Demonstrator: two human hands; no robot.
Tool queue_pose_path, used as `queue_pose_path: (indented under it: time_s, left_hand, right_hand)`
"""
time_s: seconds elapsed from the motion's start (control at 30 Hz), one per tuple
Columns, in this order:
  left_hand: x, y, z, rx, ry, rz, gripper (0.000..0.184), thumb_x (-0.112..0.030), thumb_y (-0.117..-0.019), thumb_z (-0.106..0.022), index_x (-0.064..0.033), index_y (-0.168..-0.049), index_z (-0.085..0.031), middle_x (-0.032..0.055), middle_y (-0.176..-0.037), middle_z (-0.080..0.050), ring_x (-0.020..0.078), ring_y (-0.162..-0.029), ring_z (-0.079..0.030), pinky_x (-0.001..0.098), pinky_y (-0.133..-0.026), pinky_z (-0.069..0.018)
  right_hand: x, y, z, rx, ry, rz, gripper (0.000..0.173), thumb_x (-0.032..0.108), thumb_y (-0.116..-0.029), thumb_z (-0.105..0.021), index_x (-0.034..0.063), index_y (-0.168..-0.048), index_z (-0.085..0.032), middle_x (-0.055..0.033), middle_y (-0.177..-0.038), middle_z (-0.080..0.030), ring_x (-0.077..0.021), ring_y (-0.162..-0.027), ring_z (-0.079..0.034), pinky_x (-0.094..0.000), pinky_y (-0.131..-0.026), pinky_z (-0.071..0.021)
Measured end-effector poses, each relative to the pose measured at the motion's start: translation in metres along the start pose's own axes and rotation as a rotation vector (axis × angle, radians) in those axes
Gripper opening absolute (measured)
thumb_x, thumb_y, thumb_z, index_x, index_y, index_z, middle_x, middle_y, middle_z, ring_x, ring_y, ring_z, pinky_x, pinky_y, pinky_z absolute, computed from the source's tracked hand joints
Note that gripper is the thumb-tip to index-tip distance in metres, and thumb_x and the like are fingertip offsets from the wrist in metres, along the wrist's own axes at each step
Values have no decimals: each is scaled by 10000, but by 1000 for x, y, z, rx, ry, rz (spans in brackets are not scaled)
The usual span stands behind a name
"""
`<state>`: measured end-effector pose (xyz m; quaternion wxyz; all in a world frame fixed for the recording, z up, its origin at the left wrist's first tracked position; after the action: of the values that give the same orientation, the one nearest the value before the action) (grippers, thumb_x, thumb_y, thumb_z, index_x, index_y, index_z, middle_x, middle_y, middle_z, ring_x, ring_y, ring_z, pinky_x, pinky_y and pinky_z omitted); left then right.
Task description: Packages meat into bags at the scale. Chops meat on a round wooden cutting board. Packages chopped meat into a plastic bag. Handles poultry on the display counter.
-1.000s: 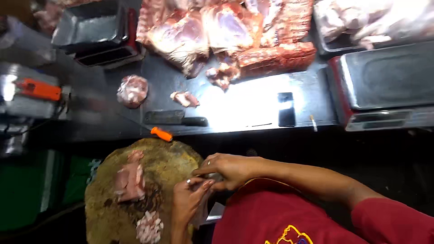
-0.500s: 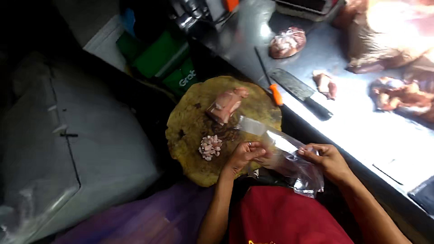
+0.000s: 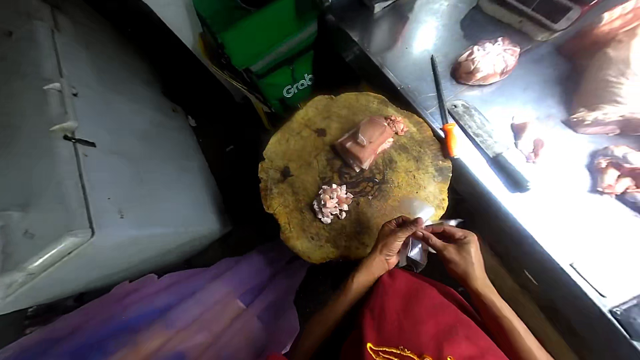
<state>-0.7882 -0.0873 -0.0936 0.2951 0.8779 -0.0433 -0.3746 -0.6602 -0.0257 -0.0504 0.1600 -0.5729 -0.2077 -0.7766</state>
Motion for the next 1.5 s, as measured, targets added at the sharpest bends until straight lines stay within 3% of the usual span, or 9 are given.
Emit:
queue_pose_path:
  time_s: [0.13,0.27,0.47,0.53,0.67,0.9,1.03,1.3,1.5]
  left_hand:
    - [-25,10,19,60,199,-45,230,-159,-1084,-428,-62,-1052,-633,38,-925,-714,154,-893,-704,358,-886,-586]
    - [-71,15,38,68,223,-189,267,-193,-1058,-456,-118,-930,-678,23,-827,-702,111,-758,-680,291,-762,-588]
    - [-59,11,18,356,-533,-78,162,-127,-1057,-511,-3,-1120,-595,19,-902,-704,32,-581,-571,205,-544,-501]
    - [-49,11,14,445,-604,-51,133,-119,-1028,-574,-4,-1074,-624,-8,-821,-641,22,-565,-531,194,-536,-477]
    - [-63,9,37,279,-977,-194,353,-278,-906,-773,-56,-1171,-703,44,-1109,-700,80,-871,-641,269,-795,-541]
    - [-78,37,166,-783,-1080,-589,836,-372,-788,-859,0,-1451,-510,234,-1498,-489,363,-1413,-448,501,-1172,-390]
    - [-40,13,202,-780,-1360,-573,1325,-570,-622,-922,28,-1598,-257,312,-1653,-195,446,-1538,-220,540,-1253,-243]
    - [-70,-59,179,-520,-1599,-867,576,-459,-886,-752,-171,-1376,-661,205,-1474,-545,374,-1314,-562,533,-1104,-442]
    - [-143,-133,200,-491,-1408,-882,368,-262,-918,-748,-56,-1221,-718,205,-1340,-619,338,-1213,-625,498,-1045,-512]
  right_hand:
    - [-55,-3,15,-207,-51,-201,82,124,-902,-743,47,-873,-738,18,-742,-707,-29,-651,-647,-232,-642,-567]
    - [-97,11,26,-199,172,-403,180,217,-931,-725,38,-939,-741,-51,-773,-693,-119,-662,-625,-381,-662,-543]
    - [-25,7,-10,96,228,27,935,442,-801,-848,92,-1560,-429,-164,-1520,-503,-235,-1237,-611,-395,-982,-559]
    - [-18,0,-33,180,245,125,762,400,-814,-830,49,-1441,-577,-150,-1360,-645,-265,-1245,-614,-459,-1072,-498]
    - [-34,-14,-44,77,356,-27,227,232,-890,-640,32,-814,-715,-93,-748,-672,-224,-737,-657,-481,-682,-516]
    - [-64,-14,-16,-93,355,-254,209,220,-933,-625,57,-812,-676,-59,-688,-599,-188,-655,-581,-472,-618,-458]
    - [-83,-14,-9,-133,308,-326,173,183,-934,-634,66,-813,-669,-43,-687,-585,-163,-645,-559,-451,-622,-446]
    - [-94,-27,-34,-23,204,-338,168,188,-937,-655,89,-802,-663,0,-676,-587,-103,-631,-558,-384,-622,-460]
    - [-105,-10,-26,-41,126,-413,131,154,-933,-661,91,-820,-683,0,-701,-630,-88,-648,-594,-353,-631,-499]
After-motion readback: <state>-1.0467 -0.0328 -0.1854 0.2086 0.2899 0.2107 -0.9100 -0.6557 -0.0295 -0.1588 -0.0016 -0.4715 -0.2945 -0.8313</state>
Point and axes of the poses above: each hand's wrist, its own y-axis away from the middle knuckle, its own z-axis out of the back of the hand, x = y × z, the point moved 5 cm from there along -y, towards the middle knuckle
